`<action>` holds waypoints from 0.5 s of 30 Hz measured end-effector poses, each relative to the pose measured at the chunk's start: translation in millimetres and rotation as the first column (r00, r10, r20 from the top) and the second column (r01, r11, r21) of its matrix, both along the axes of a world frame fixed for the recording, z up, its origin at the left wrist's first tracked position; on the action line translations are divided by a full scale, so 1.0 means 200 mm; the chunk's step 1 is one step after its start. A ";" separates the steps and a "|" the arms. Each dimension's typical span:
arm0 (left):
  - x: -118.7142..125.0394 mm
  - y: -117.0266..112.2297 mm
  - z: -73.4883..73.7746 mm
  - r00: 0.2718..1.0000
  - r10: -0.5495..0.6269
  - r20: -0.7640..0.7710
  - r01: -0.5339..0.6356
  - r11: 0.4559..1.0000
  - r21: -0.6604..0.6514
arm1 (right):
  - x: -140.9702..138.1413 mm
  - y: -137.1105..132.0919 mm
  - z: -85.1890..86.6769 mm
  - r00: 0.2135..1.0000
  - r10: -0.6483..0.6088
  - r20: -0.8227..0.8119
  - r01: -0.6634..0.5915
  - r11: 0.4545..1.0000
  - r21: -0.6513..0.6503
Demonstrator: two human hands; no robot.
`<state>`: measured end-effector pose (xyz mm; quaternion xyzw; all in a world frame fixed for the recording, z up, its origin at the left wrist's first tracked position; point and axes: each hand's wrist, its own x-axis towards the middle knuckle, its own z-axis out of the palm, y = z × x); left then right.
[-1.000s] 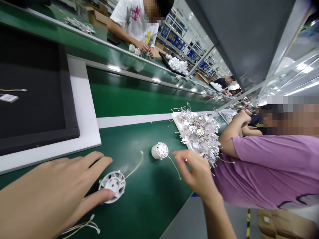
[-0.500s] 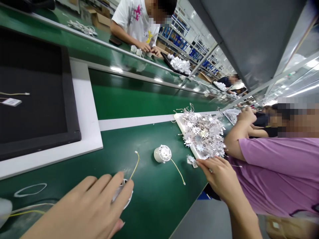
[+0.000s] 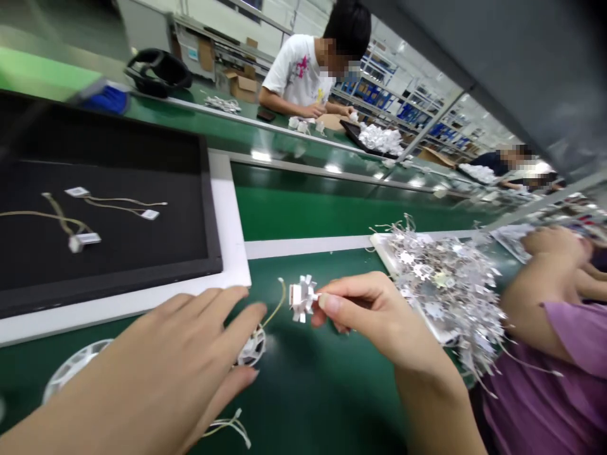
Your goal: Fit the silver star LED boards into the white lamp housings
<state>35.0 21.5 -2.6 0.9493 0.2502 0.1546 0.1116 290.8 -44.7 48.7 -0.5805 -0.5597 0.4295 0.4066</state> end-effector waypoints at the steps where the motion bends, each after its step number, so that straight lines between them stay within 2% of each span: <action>1: 0.00 0.01 0.05 0.999 0.044 -0.002 -0.044 0.999 0.004 | -0.03 0.03 -0.01 0.995 0.052 -0.083 -0.054 0.998 -0.019; 3: -0.01 0.04 0.14 0.997 0.064 0.041 -0.061 0.995 -0.074 | -0.09 0.08 -0.06 0.953 0.131 -0.273 -0.150 0.987 -0.053; 5: 0.00 0.07 0.20 0.996 0.024 0.083 -0.006 0.976 -0.220 | -0.13 0.10 -0.11 0.876 0.174 -0.449 -0.236 0.968 -0.086; 6: 0.01 0.08 0.22 0.995 -0.010 0.098 0.041 0.947 -0.320 | -0.14 0.10 -0.14 0.838 0.180 -0.514 -0.266 0.959 -0.096; 7: 0.01 0.09 0.23 0.994 -0.019 0.108 0.065 0.895 -0.442 | -0.15 0.10 -0.17 0.811 0.184 -0.555 -0.283 0.954 -0.096; 8: 0.01 0.11 0.24 0.992 -0.017 0.125 0.086 0.814 -0.574 | -0.16 0.09 -0.19 0.800 0.187 -0.570 -0.284 0.955 -0.084; 10: 0.02 0.13 0.23 0.985 0.023 0.172 0.124 0.598 -0.792 | -0.16 0.08 -0.22 0.824 0.182 -0.537 -0.238 0.971 -0.035; 11: 0.02 0.15 0.23 0.980 0.047 0.195 0.146 0.501 -0.853 | -0.16 0.08 -0.23 0.850 0.169 -0.500 -0.200 0.980 -0.009; 12: 0.02 0.16 0.22 0.975 0.065 0.214 0.165 0.432 -0.887 | -0.15 0.07 -0.23 0.877 0.151 -0.456 -0.164 0.986 0.010; 13: 0.02 0.17 0.22 0.972 0.074 0.225 0.178 0.394 -0.902 | -0.15 0.07 -0.23 0.901 0.132 -0.414 -0.137 0.990 0.019; 15: 0.03 0.18 0.21 0.972 0.089 0.218 0.168 0.387 -0.907 | -0.14 0.07 -0.23 0.933 0.105 -0.343 -0.102 0.994 0.027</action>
